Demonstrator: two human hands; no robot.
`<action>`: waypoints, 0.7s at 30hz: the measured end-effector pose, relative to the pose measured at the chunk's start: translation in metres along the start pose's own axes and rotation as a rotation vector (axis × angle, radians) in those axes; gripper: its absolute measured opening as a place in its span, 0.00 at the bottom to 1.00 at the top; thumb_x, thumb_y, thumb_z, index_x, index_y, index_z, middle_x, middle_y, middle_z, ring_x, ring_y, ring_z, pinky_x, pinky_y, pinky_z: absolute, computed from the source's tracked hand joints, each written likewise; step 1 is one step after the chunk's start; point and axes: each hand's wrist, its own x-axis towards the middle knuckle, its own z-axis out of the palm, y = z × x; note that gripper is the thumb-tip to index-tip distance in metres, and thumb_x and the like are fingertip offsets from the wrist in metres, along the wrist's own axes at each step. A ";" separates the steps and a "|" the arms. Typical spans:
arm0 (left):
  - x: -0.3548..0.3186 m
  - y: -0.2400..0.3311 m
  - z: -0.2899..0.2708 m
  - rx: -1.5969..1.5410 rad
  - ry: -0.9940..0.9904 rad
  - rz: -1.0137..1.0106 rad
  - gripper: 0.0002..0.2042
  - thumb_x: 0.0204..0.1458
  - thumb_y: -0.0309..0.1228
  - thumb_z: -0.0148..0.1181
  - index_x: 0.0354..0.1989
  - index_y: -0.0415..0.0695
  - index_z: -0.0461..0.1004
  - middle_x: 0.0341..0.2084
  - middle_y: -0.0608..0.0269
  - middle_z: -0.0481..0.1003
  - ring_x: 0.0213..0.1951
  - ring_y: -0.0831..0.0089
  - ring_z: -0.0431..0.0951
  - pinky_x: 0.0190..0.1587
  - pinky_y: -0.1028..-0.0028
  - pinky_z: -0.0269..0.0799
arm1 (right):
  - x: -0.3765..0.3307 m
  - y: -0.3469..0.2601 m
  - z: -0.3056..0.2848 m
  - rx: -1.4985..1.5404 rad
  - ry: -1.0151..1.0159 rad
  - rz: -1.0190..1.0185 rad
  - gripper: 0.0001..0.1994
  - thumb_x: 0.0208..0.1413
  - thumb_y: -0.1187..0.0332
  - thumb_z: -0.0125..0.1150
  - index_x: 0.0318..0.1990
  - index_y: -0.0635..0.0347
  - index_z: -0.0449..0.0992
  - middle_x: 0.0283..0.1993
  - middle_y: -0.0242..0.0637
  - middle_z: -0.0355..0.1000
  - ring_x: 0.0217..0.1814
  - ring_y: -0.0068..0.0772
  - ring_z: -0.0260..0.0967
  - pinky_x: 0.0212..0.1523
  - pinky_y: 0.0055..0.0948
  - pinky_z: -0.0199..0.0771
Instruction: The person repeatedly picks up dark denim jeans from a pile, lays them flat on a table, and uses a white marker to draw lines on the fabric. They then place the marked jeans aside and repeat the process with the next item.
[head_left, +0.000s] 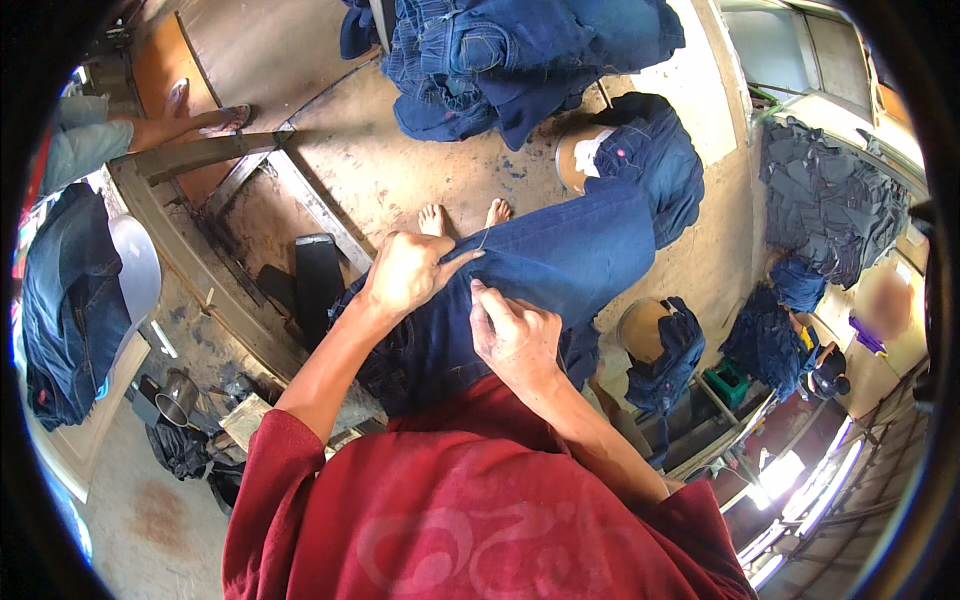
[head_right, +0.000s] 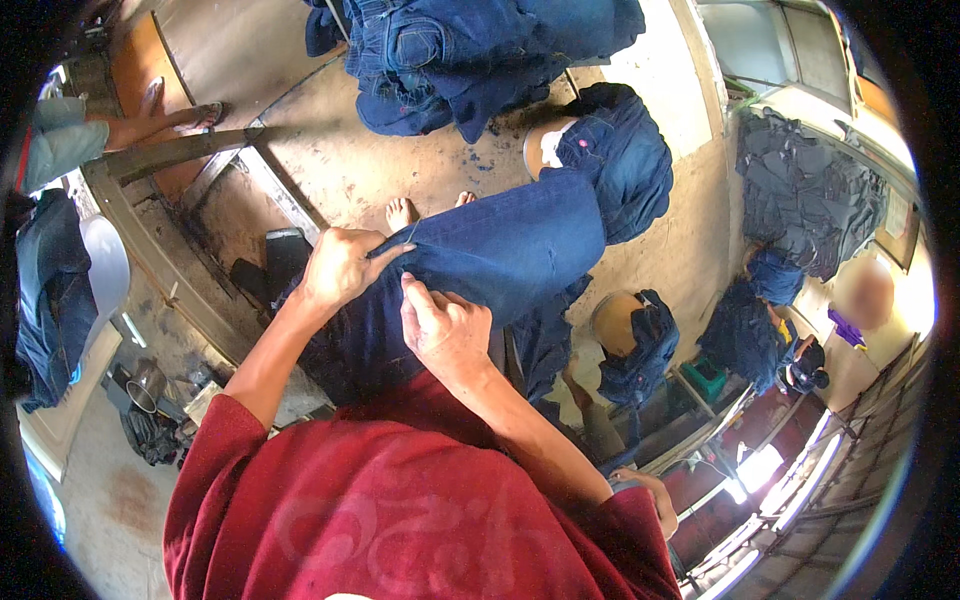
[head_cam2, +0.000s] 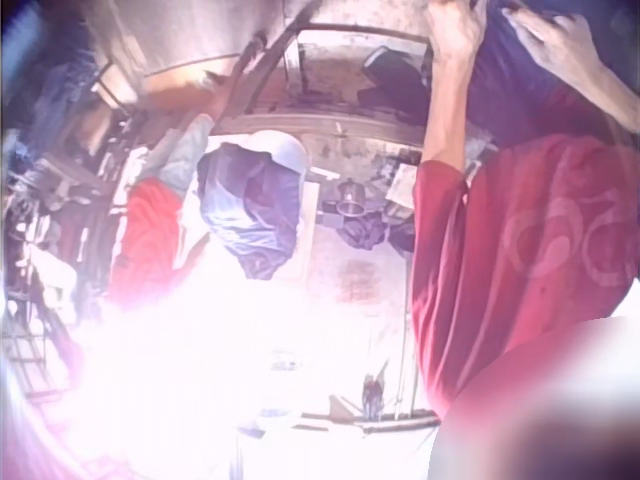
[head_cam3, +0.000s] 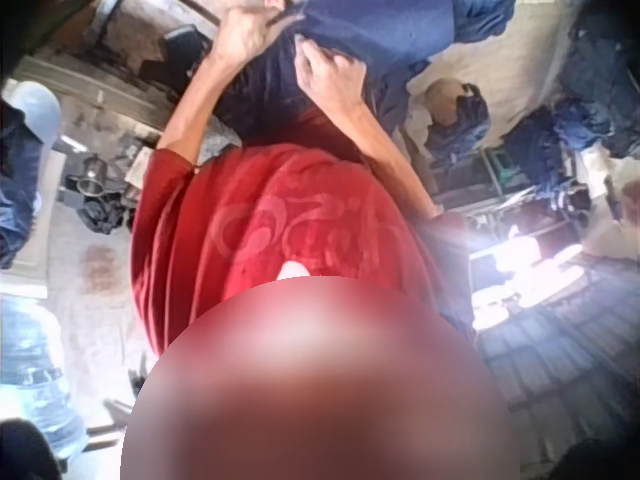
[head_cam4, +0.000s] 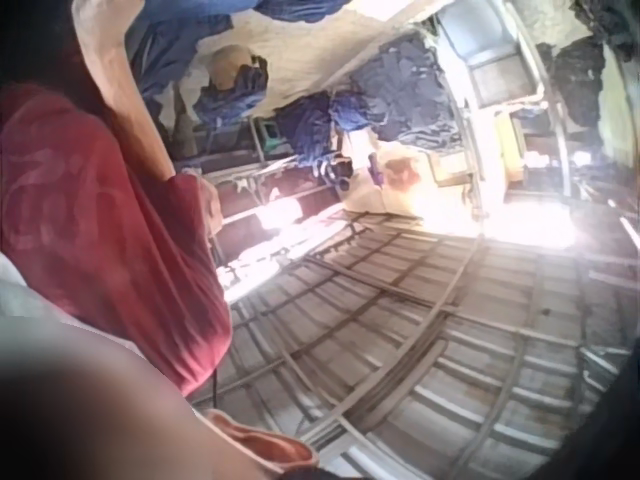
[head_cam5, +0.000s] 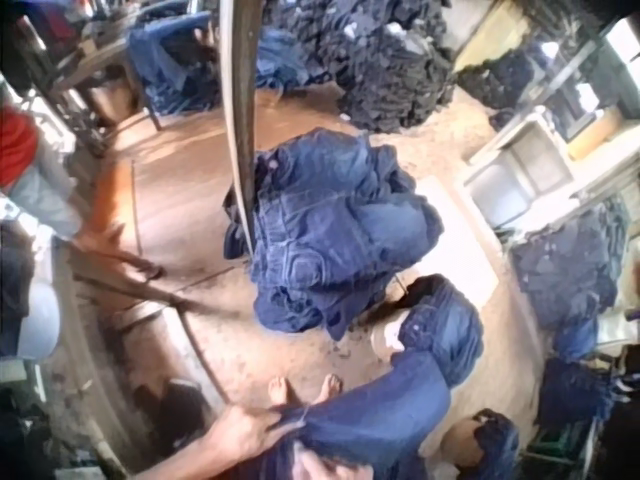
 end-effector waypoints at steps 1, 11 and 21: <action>0.000 0.000 0.000 0.014 -0.010 -0.015 0.24 0.57 0.41 0.80 0.19 0.39 0.74 0.16 0.48 0.73 0.21 0.45 0.77 0.27 0.58 0.76 | -0.001 0.000 -0.001 0.004 0.011 -0.003 0.07 0.59 0.74 0.71 0.45 0.55 0.85 0.24 0.37 0.79 0.23 0.37 0.81 0.23 0.37 0.77; 0.001 0.002 0.000 0.036 -0.014 -0.025 0.23 0.58 0.41 0.79 0.19 0.40 0.74 0.16 0.47 0.73 0.20 0.45 0.78 0.26 0.59 0.77 | -0.003 0.005 -0.001 0.032 0.005 -0.009 0.10 0.60 0.74 0.70 0.48 0.57 0.85 0.25 0.38 0.80 0.22 0.38 0.80 0.24 0.36 0.79; 0.001 0.001 0.002 0.068 0.012 -0.005 0.21 0.57 0.39 0.79 0.20 0.40 0.76 0.16 0.48 0.74 0.20 0.46 0.79 0.26 0.60 0.77 | 0.000 0.005 -0.002 0.039 0.048 0.000 0.09 0.60 0.74 0.69 0.48 0.55 0.85 0.23 0.37 0.79 0.21 0.39 0.79 0.23 0.37 0.77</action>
